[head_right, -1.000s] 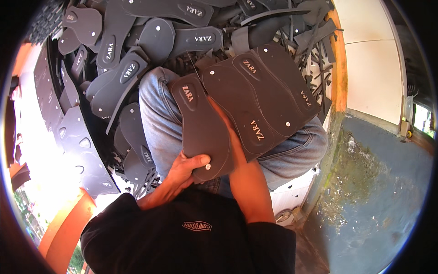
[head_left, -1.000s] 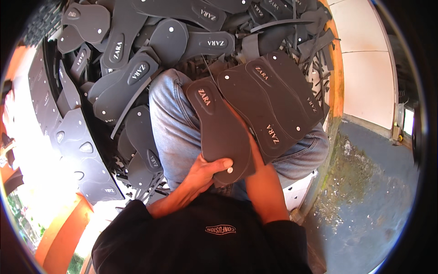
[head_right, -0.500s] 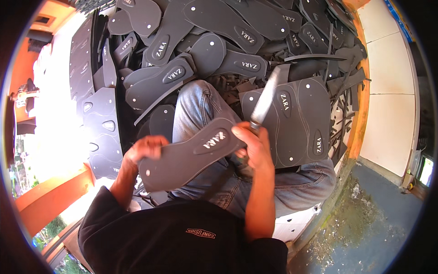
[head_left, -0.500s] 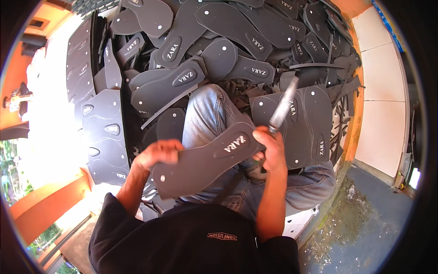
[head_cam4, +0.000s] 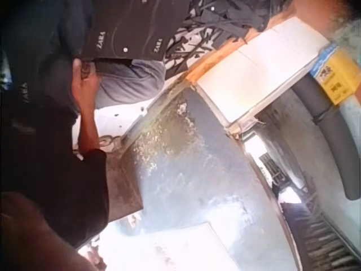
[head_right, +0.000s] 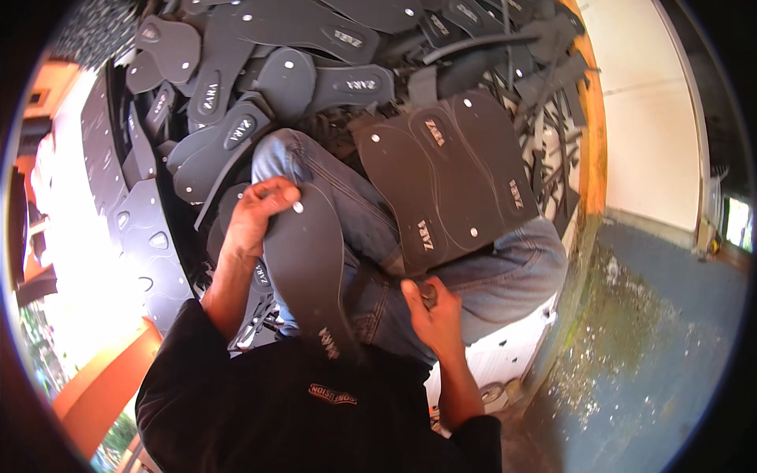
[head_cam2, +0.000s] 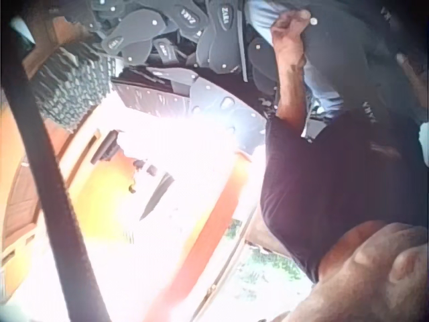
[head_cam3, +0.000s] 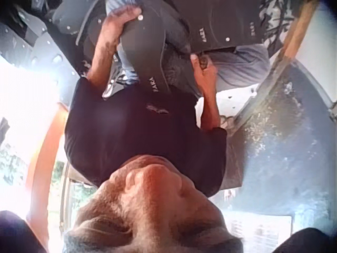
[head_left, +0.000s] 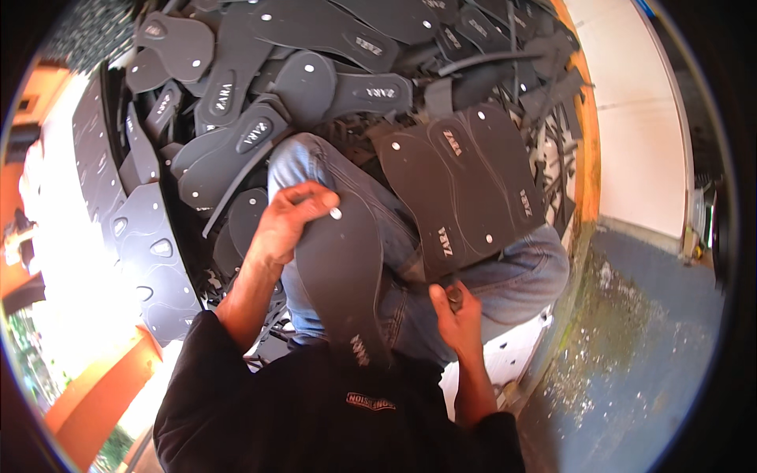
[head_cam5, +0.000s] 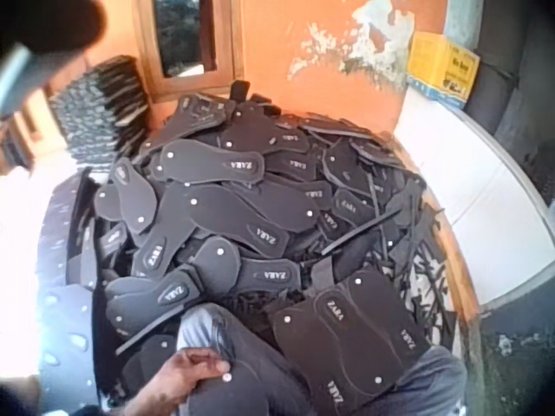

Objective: The person sits on the floor with a stack of shoe insoles, using a knife to trim or separate them.

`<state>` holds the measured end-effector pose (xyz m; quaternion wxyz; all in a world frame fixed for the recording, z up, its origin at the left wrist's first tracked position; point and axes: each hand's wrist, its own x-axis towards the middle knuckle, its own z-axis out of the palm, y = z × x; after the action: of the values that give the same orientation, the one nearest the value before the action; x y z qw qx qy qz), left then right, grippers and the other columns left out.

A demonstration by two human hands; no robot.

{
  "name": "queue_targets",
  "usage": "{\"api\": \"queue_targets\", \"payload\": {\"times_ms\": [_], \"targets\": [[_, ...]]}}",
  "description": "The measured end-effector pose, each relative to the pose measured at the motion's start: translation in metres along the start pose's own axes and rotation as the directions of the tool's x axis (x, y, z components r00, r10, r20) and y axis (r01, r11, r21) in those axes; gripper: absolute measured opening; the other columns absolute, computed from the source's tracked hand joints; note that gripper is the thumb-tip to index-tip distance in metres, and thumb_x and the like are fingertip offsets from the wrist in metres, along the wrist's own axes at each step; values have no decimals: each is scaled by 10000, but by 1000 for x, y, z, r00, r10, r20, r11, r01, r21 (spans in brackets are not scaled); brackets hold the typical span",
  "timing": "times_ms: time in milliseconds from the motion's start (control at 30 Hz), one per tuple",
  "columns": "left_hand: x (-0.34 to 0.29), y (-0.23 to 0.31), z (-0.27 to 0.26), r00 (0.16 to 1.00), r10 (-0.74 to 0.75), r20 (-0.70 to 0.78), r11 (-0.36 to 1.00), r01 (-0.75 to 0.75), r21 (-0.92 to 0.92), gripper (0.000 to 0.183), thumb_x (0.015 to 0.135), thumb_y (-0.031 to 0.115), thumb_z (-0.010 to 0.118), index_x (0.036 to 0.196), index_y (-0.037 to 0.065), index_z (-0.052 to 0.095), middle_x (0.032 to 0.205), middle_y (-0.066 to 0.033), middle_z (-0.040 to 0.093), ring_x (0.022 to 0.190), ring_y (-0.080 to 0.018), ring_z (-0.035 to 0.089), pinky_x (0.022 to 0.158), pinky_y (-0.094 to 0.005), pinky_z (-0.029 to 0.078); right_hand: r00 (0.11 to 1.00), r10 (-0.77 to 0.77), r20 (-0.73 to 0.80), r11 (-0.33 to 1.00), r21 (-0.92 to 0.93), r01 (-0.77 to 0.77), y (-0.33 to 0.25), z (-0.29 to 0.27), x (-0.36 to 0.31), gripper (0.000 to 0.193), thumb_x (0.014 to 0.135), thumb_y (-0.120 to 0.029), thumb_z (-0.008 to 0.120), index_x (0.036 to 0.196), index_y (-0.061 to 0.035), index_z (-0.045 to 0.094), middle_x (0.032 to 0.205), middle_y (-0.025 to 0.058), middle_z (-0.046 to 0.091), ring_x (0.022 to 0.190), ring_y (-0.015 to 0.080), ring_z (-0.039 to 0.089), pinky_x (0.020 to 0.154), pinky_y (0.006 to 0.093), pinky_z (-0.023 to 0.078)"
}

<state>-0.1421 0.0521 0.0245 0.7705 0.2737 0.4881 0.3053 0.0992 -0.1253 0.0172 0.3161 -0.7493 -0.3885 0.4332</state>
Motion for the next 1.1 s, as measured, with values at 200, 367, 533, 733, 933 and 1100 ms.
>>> {"api": "queue_targets", "payload": {"times_ms": [200, 367, 533, 733, 933, 1100], "targets": [[-1, -8, 29, 969, -210, 126, 970, 190, 153, 304, 770, 284, 751, 873, 16, 649, 710, -36, 644, 601, -86, 607, 551, -203, 483, 998, -42, 35, 965, -259, 50, -11, 9, 9, 369, 836, -305, 659, 652, -20, 516, 490, 152, 490, 484, 380, 526, 462, 413, 397], [-1, -1, 39, 961, -235, 145, 956, 202, 213, 267, 762, 238, 759, 795, 9, 625, 692, -22, 624, 556, -74, 581, 494, -193, 458, 998, -56, 40, 960, -272, 65, -7, 9, 11, 314, 826, -241, 655, 641, -26, 520, 498, 163, 503, 507, 383, 549, 472, 429, 401], [1, -8, 43, 967, -217, 134, 915, 154, 372, 313, 744, 264, 782, 833, 0, 639, 708, -3, 613, 628, -51, 566, 561, -192, 444, 983, -159, 89, 923, -340, 180, -18, 11, 37, 266, 823, -201, 636, 654, -20, 538, 547, 197, 534, 552, 404, 557, 495, 436, 411], [3, -6, 48, 935, -272, 230, 905, 167, 391, 459, 788, 311, 734, 1046, -43, 598, 840, -54, 640, 742, -84, 591, 663, -236, 474, 982, -165, 90, 986, 6, 165, -57, 11, 96, 228, 825, -227, 655, 778, -11, 599, 560, 123, 541, 408, 206, 486, 437, 348, 382], [19, -36, 56, 953, -170, 252, 985, 173, 14, 466, 878, 416, 595, 1104, 10, 572, 888, -63, 625, 705, -105, 595, 588, -229, 475, 970, 3, 245, 907, 408, -106, -64, -16, 98, 288, 852, -313, 656, 784, -35, 622, 606, -19, 548, 448, 34, 425, 391, 204, 311], [38, -69, 60, 904, 118, 411, 990, -138, 18, 312, 845, 317, 642, 929, 25, 572, 700, -54, 580, 614, -138, 582, 528, -237, 471, 981, 110, -160, 725, 688, 31, -68, -43, 85, 223, 848, -222, 676, 768, -40, 574, 536, -22, 482, 423, 48, 407, 370, 208, 285]]}}
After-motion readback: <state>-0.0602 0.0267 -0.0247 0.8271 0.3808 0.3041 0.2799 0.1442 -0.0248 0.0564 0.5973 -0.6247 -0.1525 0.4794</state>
